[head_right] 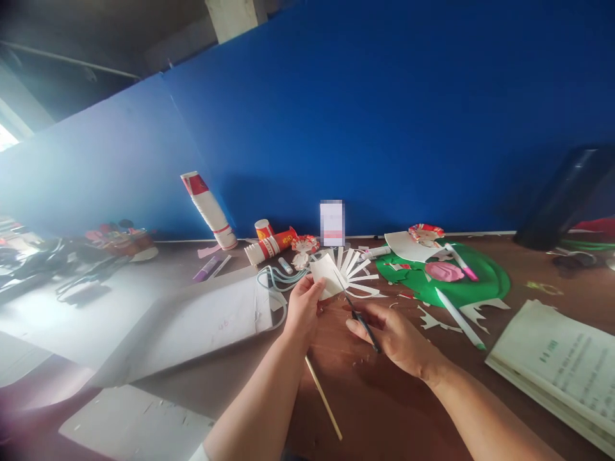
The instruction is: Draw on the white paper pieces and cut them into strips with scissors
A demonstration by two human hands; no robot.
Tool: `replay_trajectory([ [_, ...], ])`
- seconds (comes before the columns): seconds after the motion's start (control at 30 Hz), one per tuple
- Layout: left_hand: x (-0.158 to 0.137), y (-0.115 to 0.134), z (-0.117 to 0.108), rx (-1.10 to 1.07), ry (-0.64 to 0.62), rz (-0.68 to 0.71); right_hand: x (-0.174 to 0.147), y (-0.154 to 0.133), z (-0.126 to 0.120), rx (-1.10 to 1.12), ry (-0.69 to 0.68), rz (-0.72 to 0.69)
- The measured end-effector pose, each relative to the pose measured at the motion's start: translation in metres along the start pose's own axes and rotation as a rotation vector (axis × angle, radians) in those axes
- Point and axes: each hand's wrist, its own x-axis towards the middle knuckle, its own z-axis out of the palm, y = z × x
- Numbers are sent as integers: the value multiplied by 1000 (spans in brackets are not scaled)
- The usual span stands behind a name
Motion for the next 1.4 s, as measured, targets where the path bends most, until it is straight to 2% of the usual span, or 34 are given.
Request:
replay_trajectory([
  [0.43, 0, -3, 4, -118, 31, -34, 2, 6, -2, -70, 30, 17],
  [0.63, -3, 4, 5, -107, 53, -80, 2, 11, -2, -218, 55, 21],
  [1.4, -3, 6, 8, -213, 40, -73, 5, 24, 1, -262, 175, -37],
])
